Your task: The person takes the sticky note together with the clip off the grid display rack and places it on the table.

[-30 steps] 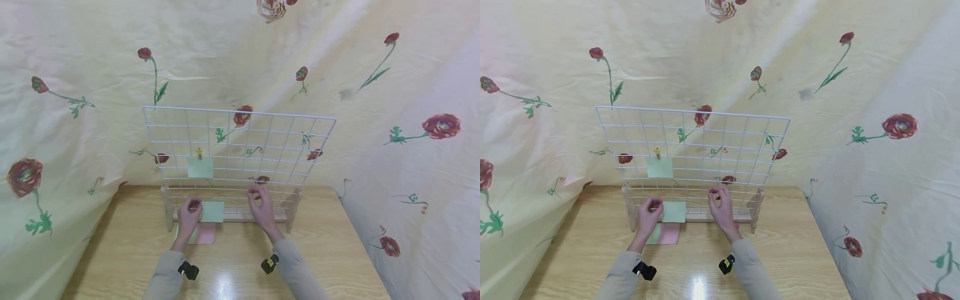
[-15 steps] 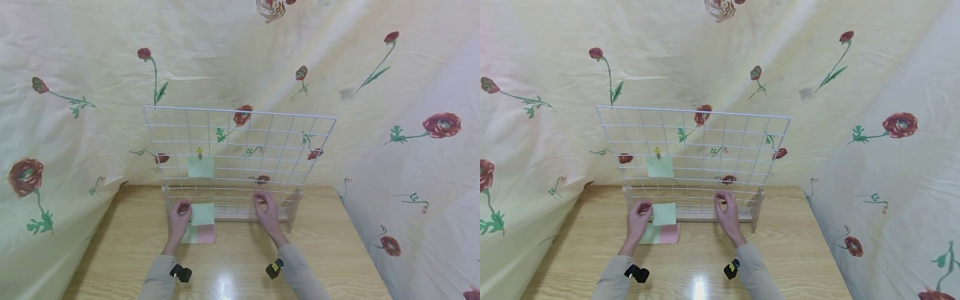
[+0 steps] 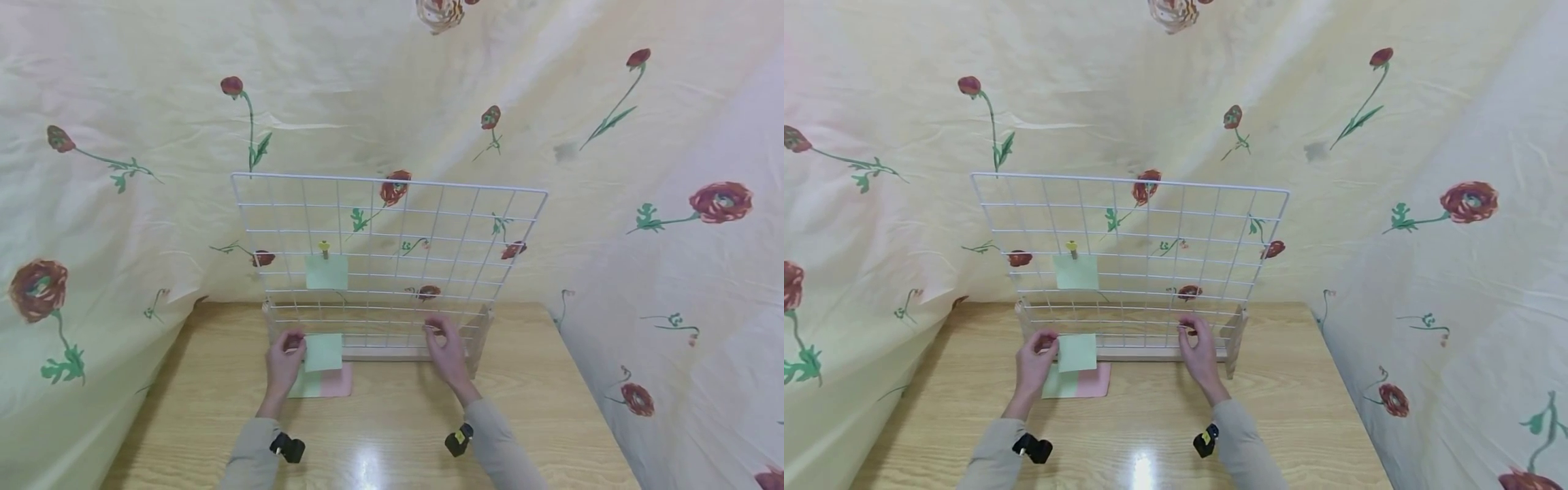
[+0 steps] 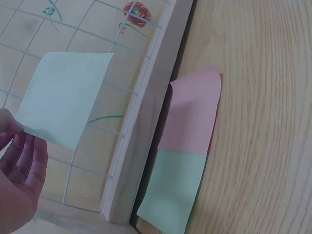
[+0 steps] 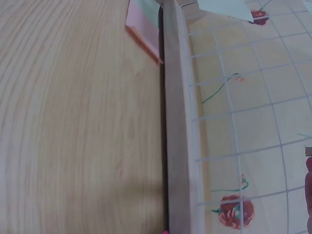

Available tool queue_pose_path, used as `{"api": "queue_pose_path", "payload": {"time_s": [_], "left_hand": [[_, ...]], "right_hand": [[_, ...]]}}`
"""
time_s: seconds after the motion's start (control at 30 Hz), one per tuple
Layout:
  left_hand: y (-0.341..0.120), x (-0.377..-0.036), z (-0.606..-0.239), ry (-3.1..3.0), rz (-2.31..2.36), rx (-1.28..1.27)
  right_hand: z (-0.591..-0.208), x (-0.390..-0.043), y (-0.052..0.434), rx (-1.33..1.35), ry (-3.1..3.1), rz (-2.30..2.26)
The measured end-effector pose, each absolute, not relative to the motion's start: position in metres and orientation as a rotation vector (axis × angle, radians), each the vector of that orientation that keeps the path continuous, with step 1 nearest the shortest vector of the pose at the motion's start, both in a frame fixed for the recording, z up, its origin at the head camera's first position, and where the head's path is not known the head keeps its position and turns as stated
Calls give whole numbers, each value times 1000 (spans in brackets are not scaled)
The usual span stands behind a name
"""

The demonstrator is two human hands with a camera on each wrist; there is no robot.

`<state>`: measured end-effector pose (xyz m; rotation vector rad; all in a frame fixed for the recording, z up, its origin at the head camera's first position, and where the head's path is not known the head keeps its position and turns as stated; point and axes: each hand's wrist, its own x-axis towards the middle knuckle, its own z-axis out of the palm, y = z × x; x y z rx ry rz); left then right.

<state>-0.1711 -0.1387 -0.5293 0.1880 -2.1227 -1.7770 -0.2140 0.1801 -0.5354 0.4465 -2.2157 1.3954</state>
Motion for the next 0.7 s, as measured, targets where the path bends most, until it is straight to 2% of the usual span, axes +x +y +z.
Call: {"api": "queue_pose_path", "payload": {"time_s": [0.17, 0.4, 0.7], "left_hand": [[-148, -179, -553, -2107, -1778, 226], [-156, -178, -558, -2121, -1729, 248], [-166, -173, -559, -2137, -1708, 273]], "right_hand": [[-540, -210, 189, 441, -2223, 1335], [-548, -203, 200, 407, -2231, 1357], [-554, -195, 219, 218, -2384, 1431]]}}
